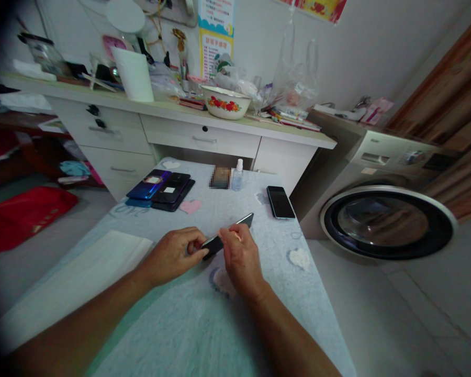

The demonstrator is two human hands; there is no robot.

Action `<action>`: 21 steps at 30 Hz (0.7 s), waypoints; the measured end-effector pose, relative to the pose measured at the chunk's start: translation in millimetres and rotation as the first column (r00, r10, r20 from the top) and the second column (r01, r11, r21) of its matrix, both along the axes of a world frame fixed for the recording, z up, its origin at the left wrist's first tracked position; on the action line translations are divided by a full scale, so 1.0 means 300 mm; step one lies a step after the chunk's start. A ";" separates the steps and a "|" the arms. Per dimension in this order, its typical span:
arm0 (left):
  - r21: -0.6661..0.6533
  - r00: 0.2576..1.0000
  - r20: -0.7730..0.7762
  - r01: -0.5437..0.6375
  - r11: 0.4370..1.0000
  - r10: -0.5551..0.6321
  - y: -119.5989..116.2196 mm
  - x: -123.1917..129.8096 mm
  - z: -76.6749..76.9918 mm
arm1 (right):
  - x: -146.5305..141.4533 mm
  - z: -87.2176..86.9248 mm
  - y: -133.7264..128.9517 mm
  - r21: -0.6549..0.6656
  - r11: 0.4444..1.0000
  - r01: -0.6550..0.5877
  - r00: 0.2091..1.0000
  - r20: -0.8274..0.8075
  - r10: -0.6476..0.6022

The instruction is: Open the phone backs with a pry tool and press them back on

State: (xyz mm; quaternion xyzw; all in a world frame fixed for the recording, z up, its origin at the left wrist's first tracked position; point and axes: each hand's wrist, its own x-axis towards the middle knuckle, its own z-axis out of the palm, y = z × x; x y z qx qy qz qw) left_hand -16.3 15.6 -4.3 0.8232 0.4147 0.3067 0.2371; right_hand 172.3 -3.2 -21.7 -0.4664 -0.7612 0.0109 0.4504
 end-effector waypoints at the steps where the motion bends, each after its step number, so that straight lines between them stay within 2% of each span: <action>1: -0.003 1.000 0.002 -0.001 1.000 0.001 0.000 0.001 0.000 | -0.007 -0.001 -0.004 0.006 1.000 -0.012 1.000 0.003 0.012; 6: -0.011 1.000 0.003 -0.025 1.000 0.025 -0.001 0.004 0.002 | -0.033 0.003 -0.023 -0.006 0.998 -0.060 0.997 0.054 0.061; 10: -0.016 1.000 0.001 -0.030 0.999 0.030 -0.002 0.002 0.002 | -0.020 0.007 -0.014 -0.024 0.998 -0.062 0.997 0.040 0.063; 16: -0.025 1.000 -0.004 -0.009 1.000 0.009 -0.002 -0.001 0.003 | 0.050 0.012 0.037 0.008 0.999 0.050 0.999 0.011 -0.050; 21: -0.023 1.000 0.005 -0.005 1.000 0.005 -0.005 0.001 0.008 | 0.077 0.027 0.057 -0.019 0.992 0.129 0.992 0.007 -0.128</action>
